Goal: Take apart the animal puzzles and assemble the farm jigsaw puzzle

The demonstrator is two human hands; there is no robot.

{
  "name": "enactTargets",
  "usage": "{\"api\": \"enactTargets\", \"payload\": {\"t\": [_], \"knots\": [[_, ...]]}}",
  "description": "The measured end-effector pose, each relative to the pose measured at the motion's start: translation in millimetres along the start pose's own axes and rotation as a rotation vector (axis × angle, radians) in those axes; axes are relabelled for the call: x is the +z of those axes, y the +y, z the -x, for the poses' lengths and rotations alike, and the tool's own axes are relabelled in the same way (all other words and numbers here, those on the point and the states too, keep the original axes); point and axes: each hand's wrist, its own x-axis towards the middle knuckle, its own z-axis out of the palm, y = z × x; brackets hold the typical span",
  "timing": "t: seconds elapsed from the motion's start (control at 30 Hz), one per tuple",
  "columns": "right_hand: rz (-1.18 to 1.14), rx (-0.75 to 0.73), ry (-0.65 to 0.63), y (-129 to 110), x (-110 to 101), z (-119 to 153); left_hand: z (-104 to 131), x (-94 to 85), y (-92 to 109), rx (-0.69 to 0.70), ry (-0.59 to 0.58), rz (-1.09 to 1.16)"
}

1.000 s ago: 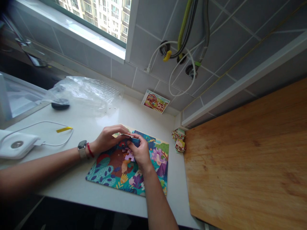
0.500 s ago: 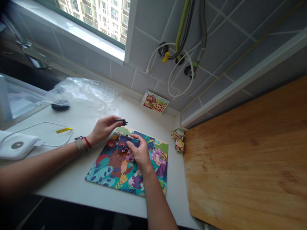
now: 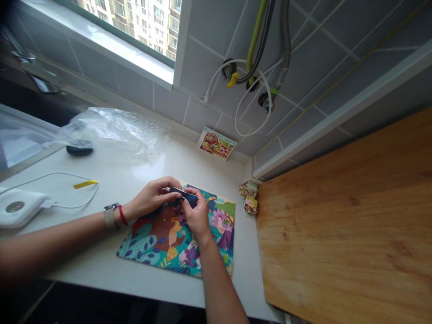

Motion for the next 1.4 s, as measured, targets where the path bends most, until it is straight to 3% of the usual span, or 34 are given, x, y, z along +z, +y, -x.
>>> {"api": "enactTargets", "payload": {"t": [0.2, 0.37, 0.6, 0.73, 0.83, 0.97, 1.13, 1.27, 1.4], "knots": [[-0.006, -0.017, -0.014, 1.8, -2.1, 2.1, -0.4, 1.5, -4.4, -0.1, -0.015, 0.09], [-0.076, 0.0, -0.005, 0.3, -3.2, 2.5, -1.8, 2.1, -5.0, -0.093, -0.037, 0.184], [-0.084, 0.086, 0.193, 1.6, -2.3, 1.0, -2.7, 2.5, -5.5, -0.085, -0.15, 0.311], [-0.157, 0.145, 0.048, 6.0, -1.6, 5.6, 1.4, 6.5, -0.8, -0.1, -0.142, 0.318], [-0.19, 0.116, -0.101, 3.8, 0.7, 10.7, 4.8, 8.8, 4.1, -0.08, -0.085, 0.248], [-0.245, 0.063, -0.204, -4.8, 2.9, 15.4, 6.6, 10.3, 7.3, -0.062, -0.036, 0.164], [-0.161, 0.039, -0.205, -11.6, 1.4, 17.3, 7.5, 9.8, 10.3, 0.02, 0.002, 0.124], [-0.123, 0.032, -0.205, -9.2, 0.9, 17.9, 9.7, 10.0, 15.2, 0.124, -0.042, 0.038], [-0.152, 0.035, -0.181, -4.0, 2.7, 18.0, 7.0, 9.2, 11.0, 0.089, -0.027, 0.188]]}}
